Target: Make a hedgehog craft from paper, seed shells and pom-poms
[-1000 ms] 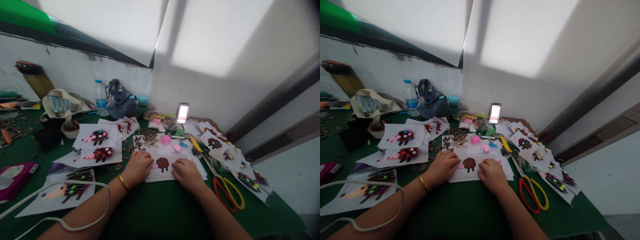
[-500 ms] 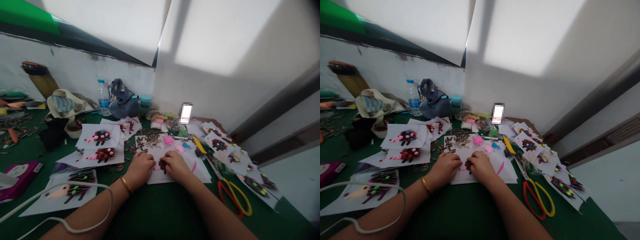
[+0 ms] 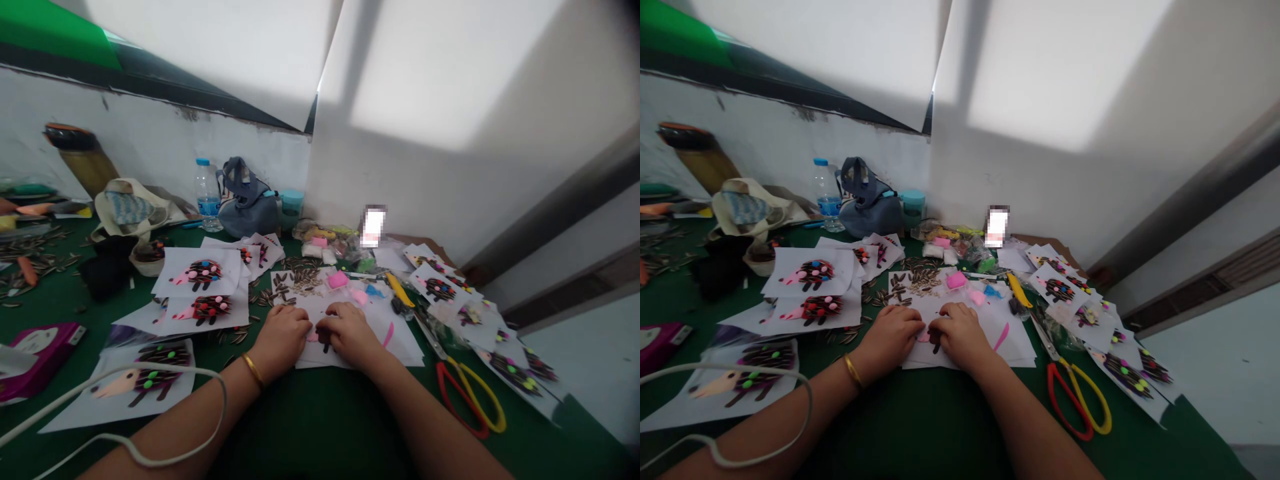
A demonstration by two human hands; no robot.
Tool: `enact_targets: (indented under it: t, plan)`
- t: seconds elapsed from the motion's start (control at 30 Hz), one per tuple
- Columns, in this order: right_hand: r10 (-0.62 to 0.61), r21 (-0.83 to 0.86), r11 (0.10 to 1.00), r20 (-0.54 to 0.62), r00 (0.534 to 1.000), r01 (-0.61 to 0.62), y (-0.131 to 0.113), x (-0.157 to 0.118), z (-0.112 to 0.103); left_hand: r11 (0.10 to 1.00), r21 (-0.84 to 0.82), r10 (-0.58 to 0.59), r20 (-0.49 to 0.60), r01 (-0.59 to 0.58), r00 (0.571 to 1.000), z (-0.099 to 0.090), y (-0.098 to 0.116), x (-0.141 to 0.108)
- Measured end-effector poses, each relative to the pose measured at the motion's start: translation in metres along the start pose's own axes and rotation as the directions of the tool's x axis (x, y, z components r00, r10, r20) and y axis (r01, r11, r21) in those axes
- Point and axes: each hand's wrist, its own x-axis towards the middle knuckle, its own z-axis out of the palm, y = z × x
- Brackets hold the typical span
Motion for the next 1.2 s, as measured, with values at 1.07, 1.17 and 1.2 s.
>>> enact_targets:
  t: [1.07,1.17,1.2]
  plan:
    - [0.008,0.087,0.996,0.045,0.999,-0.012,0.012,-0.003,-0.001,0.997,-0.067,0.033,-0.011,-0.034,0.999,0.000,-0.008,-0.002]
    - [-0.007,0.084,0.996,0.044,0.999,0.003,0.009,-0.003,0.001,0.998,-0.059,0.033,-0.020,-0.034,0.999,0.001,-0.006,-0.002]
    - [-0.012,0.085,0.996,0.046,0.999,0.008,0.008,-0.003,0.001,0.998,-0.054,0.033,-0.025,-0.035,0.999,0.001,-0.006,-0.002]
